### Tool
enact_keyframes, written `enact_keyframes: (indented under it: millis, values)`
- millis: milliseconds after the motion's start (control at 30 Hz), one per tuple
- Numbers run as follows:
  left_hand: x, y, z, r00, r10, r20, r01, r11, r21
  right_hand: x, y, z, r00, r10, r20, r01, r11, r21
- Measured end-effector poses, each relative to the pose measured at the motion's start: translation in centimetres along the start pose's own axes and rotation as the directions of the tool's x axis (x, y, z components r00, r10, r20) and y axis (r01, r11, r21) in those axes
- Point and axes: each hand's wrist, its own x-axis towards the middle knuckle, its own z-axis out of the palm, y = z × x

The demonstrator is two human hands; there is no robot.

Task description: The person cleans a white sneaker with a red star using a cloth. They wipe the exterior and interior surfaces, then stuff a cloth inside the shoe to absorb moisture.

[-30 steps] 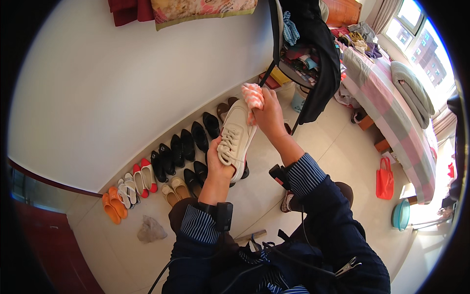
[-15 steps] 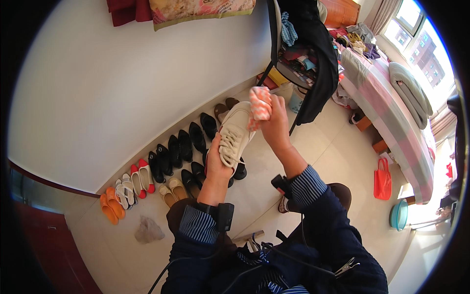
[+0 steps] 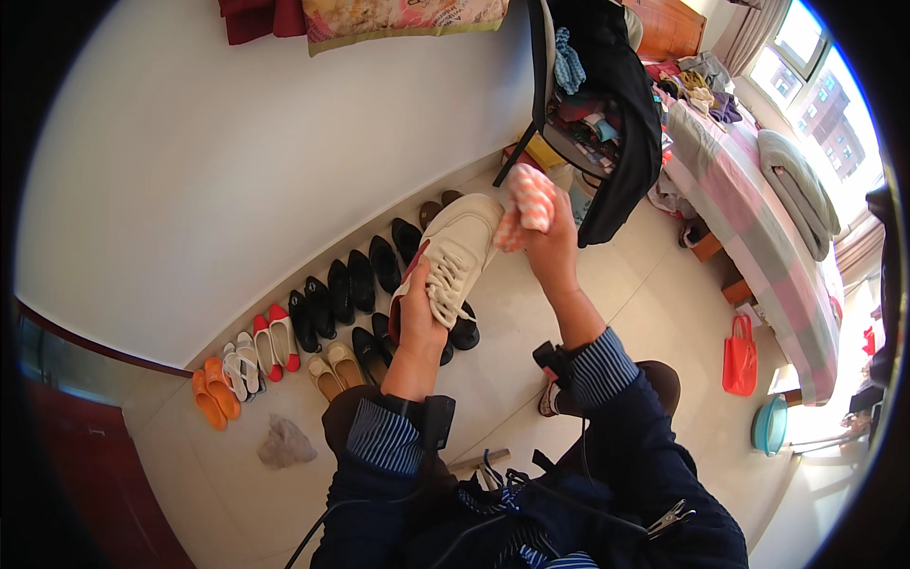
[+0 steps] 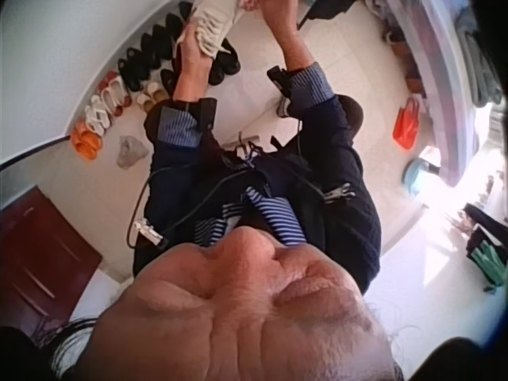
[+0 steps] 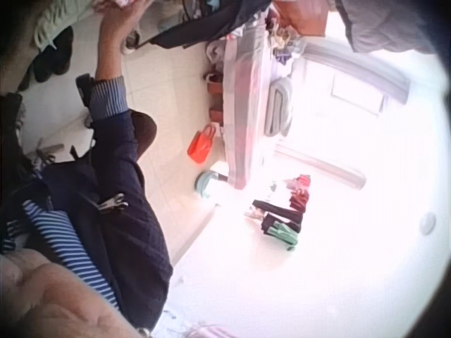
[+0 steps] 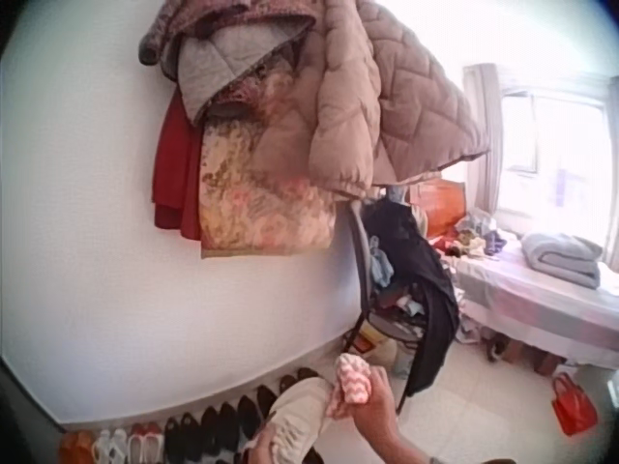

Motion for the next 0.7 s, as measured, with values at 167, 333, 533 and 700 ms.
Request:
enact_keyframes:
  millis: [167, 333, 533, 700]
  values:
    - [0.1, -0.5, -0.3, 1.000, 0.011, -0.015, -0.009, 0.996, 0.086, 1.6, -1.0, 0.7, 0.928, 0.198, 0.315, -0.190, 0.980, -0.058]
    - [-0.1, -0.2, -0.5, 0.999, 0.020, -0.035, -0.019, 0.999, 0.027, -3.4, -1.4, 1.4, 0.965, 0.249, 0.080, -0.261, 0.940, 0.219]
    - [0.0, 0.2, 0.2, 0.992, 0.125, -0.033, -0.124, 0.992, 0.036, -4.8, -1.8, 0.2, 0.940, 0.332, 0.078, -0.339, 0.935, 0.103]
    - [-0.9, -0.4, 1.0, 0.989, 0.133, -0.059, -0.116, 0.966, 0.230, 0.9, -1.9, 0.3, 0.981, -0.029, 0.193, 0.030, 1.000, -0.006]
